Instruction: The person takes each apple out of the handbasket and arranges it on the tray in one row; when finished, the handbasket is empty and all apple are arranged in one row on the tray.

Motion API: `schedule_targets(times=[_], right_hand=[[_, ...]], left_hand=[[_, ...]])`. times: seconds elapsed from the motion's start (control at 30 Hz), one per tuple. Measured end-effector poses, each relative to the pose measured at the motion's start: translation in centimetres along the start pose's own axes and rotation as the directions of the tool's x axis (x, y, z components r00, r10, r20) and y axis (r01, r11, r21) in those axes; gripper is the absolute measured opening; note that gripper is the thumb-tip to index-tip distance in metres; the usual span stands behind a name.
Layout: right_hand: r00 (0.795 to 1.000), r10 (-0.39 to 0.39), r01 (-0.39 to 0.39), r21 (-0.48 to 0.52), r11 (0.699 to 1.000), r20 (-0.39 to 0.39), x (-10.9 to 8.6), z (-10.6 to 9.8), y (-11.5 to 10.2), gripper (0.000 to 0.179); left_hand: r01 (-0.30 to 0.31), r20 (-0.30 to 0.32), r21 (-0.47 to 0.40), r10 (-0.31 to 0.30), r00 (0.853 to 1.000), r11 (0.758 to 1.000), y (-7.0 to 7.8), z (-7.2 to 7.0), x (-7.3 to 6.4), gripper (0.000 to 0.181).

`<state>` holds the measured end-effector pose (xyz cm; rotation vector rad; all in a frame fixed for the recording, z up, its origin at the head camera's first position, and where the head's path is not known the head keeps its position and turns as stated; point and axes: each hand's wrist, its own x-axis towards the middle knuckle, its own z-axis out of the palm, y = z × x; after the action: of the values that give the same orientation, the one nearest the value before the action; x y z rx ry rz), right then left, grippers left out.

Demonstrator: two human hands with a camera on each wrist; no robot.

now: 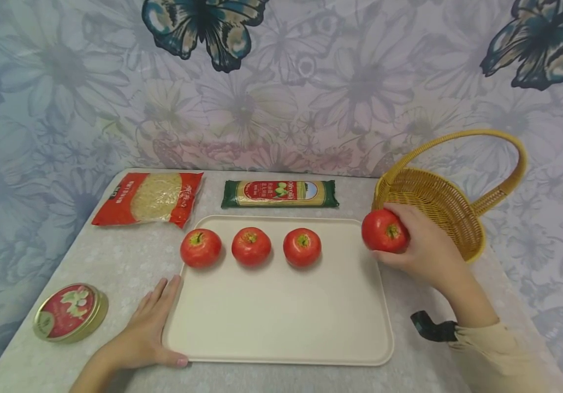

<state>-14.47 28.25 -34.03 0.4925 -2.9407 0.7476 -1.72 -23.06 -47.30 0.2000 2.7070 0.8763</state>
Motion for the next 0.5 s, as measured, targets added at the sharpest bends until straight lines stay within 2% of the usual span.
schedule_targets(times=[0.27,0.5], right_hand=[[0.998,-0.054,0.055,-0.011,0.998,0.045,-0.3,4.1,-1.1,0.085],[0.996,-0.03,0.03,0.0,1.0,0.083,-0.3,7.0,-0.9,0.093]], left_hand=[[0.009,0.008,-0.006,-0.009,1.0,1.0,0.1,-0.1,0.1,0.156],[0.023,0.009,-0.003,-0.023,1.0,1.0,0.0,0.0,0.1,0.155]])
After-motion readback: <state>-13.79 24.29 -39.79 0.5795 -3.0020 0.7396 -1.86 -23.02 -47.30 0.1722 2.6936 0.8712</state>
